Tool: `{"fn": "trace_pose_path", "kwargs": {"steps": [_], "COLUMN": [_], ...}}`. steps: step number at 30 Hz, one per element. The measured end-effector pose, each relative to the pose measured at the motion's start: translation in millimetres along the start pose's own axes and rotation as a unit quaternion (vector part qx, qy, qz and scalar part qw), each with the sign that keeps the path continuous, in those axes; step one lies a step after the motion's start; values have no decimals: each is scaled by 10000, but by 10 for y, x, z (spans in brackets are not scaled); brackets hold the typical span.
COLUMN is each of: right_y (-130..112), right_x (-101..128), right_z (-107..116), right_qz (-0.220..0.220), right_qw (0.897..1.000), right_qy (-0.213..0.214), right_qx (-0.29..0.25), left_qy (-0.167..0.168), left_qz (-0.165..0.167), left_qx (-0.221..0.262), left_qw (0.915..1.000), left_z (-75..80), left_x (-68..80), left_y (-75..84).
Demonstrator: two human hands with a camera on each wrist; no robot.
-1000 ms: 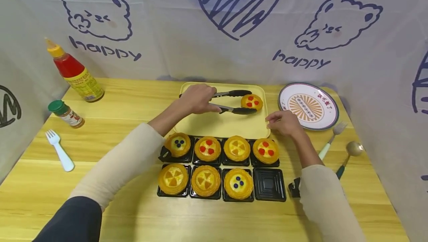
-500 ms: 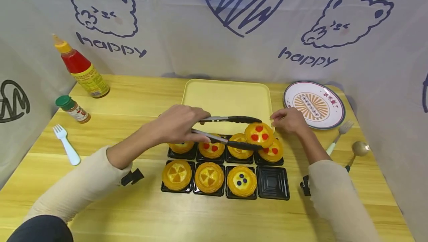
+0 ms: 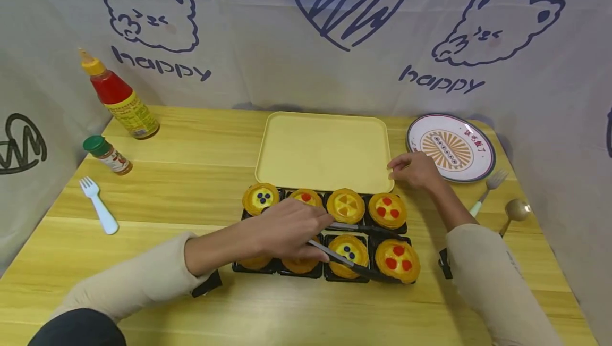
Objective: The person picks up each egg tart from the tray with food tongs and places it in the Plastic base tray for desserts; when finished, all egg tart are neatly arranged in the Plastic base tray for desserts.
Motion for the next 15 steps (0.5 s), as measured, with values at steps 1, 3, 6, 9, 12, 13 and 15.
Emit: {"fn": "trace_pose_path", "kwargs": {"steps": [1, 3, 6, 9, 12, 13, 15], "right_y": [0, -1, -5, -13, -19, -17, -8], "right_x": [1, 0, 1, 4, 5, 4, 4], "right_z": [-3, -12, -22, -24, -25, -26, -30], "right_qz": [9, 45, 52, 37, 39, 48, 35], "right_qw": [10000, 10000, 10000, 10000, 10000, 10000, 10000], "right_qy": [1, 11, 7, -20, -37, -31, -24], "right_qx": [-21, -28, -20, 4, 26, 38, 46], "left_qy": [-27, -78, -123, -143, -133, -125, -85], "left_qz": [45, 128, 172, 204, 237, 254, 282], "left_qx": [-12, -50, -105, -82, 31, 70, 215], "left_qw": [10000, 9999, 9997, 9997, 9996, 9996, 9993], "left_z": [-16, -38, -50, -34, -12, -1, 31], "left_x": [-24, -54, -66, -54, -16, 6, 70], "left_y": [10, 16, 11, 1, -10, -14, -27]}}
Point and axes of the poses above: each hand's wrist, its own x-axis away from the middle knuckle, its own z-axis out of the back of the hand, y = z × x, the point moved 3 cm from there along -x, towards the middle knuckle, and after that the axes turned 13 degrees about -z, right-handed, at the moved point
